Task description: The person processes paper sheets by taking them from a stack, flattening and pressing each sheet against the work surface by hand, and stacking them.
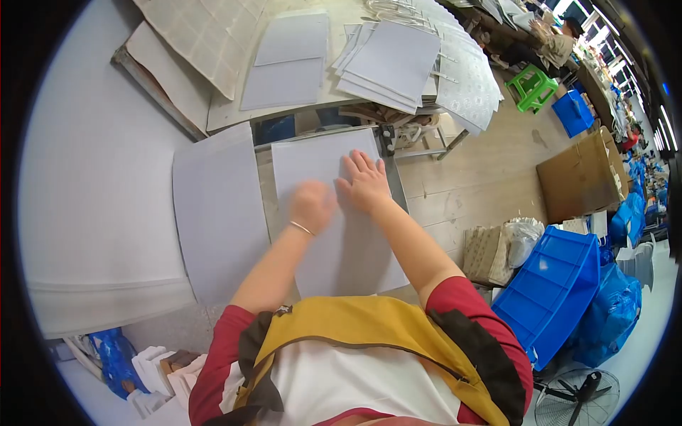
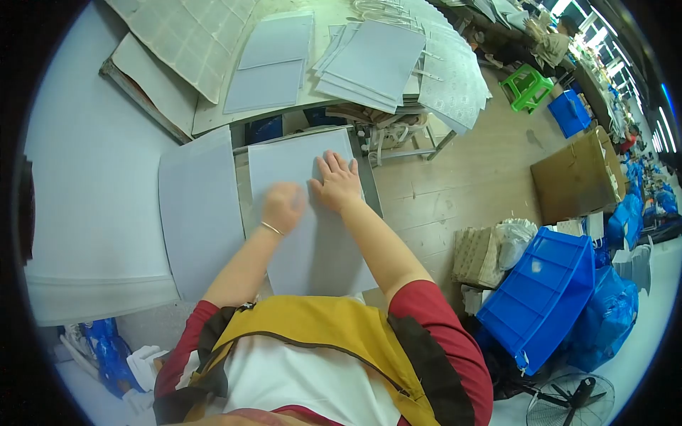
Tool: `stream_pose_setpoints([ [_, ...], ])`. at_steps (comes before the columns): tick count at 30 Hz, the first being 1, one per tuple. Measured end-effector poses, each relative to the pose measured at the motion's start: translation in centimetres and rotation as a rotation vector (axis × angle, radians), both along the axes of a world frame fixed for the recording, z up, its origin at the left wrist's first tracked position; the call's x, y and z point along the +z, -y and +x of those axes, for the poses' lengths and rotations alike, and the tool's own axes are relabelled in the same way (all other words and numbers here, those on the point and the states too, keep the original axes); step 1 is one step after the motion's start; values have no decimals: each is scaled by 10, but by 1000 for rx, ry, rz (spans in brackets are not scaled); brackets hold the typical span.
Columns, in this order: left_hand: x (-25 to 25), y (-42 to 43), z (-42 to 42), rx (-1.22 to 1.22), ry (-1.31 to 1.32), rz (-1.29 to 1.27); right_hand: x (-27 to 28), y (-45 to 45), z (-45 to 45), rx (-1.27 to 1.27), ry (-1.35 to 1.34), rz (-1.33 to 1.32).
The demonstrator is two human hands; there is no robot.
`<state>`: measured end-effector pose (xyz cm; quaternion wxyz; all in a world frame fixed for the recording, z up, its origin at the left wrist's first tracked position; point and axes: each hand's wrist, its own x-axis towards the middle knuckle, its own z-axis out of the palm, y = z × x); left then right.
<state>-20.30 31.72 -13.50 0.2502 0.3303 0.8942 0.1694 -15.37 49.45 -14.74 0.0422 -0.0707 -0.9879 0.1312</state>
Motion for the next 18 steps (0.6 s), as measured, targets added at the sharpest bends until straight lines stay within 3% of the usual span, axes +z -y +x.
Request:
stream_pose_setpoints([
  [3, -30, 40, -29, 323, -581, -5, 19, 5, -9, 50, 109, -34],
  [6, -16, 42, -32, 280, -551, -112, 31, -2, -23, 72, 219, -32],
  [12, 16, 28, -37, 293, -413, -344, 1, 1, -29, -22, 86, -15],
  [15, -3, 39, -37, 370, -566, -206, 0, 16, -36, -14, 140, 32],
  [18, 2, 39, -40, 362, -467, -225, 0, 16, -37, -21, 125, 26],
])
